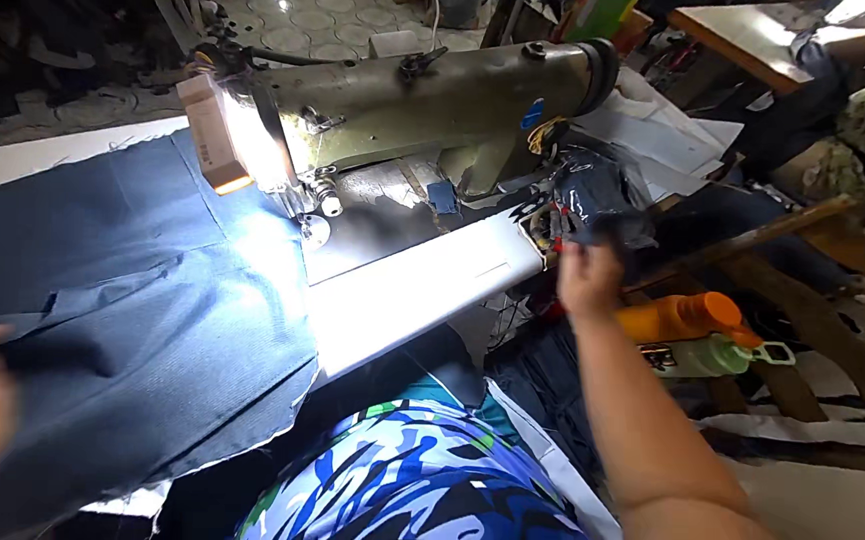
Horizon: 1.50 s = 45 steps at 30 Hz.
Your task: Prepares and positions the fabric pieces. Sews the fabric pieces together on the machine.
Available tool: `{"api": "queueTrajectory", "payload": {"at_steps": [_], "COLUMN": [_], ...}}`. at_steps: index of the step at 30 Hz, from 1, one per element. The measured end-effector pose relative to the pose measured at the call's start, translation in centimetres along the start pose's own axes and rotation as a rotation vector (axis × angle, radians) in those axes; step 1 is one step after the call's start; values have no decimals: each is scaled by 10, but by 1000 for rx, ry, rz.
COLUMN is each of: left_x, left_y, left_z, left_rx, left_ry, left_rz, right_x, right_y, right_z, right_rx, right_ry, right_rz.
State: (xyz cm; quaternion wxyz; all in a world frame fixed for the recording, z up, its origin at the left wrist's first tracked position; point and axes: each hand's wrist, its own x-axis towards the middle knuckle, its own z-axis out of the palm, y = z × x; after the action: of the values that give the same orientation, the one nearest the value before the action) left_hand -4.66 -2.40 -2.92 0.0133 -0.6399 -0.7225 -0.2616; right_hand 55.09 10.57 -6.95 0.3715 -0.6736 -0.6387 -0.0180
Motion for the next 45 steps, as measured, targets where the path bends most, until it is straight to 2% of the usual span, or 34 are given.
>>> {"api": "queueTrajectory", "payload": {"at_steps": [1,2,3,5,7,8,11,13,16,19,21,24,29,35,41,43,45], "left_x": [21,39,52,64,57,51,33,27,30,52,66,65,54,52,52,50,50], "left_y": [21,47,74,113,133,137,139,140,139,128,115,109,128,128,122,122,122], "left_z": [21,43,67,112,143,150,150,146,141,131,128,140,145,145,145,144,143], "left_rx": [-25,-36,-27,36,117,126,136,137,132,171,161,214,139,76,8,-3,-34], "left_ry": [11,2,-16,-140,-293,-303,-306,-310,-348,-445,-427,-385,-366,-313,-305,-307,-302], "left_rz": [268,440,527,504,396,369,356,370,401,570,651,619,458,434,419,418,395], "right_x": [6,9,11,11,10,11,10,0,-15,-37,-45,-39,-26,-23,-20,-20,-30], "right_y": [-36,-73,-112,-169,-195,-200,-188,-155,-92,-55,-54,-56,-40,-42,-36,-44,-75], "right_z": [21,43,62,104,132,135,107,85,68,54,43,36,48,45,56,59,53], "right_rx": [41,72,81,63,114,168,310,287,159,70,-49,-126,71,46,107,161,252], "right_ry": [-53,-148,-289,-526,-616,-638,-731,-599,-431,-540,-614,-669,-512,-551,-509,-482,-541], "right_rz": [-50,-66,-45,-55,-192,-254,-358,-469,-526,-558,-596,-595,-733,-876,-921,-900,-874]}}
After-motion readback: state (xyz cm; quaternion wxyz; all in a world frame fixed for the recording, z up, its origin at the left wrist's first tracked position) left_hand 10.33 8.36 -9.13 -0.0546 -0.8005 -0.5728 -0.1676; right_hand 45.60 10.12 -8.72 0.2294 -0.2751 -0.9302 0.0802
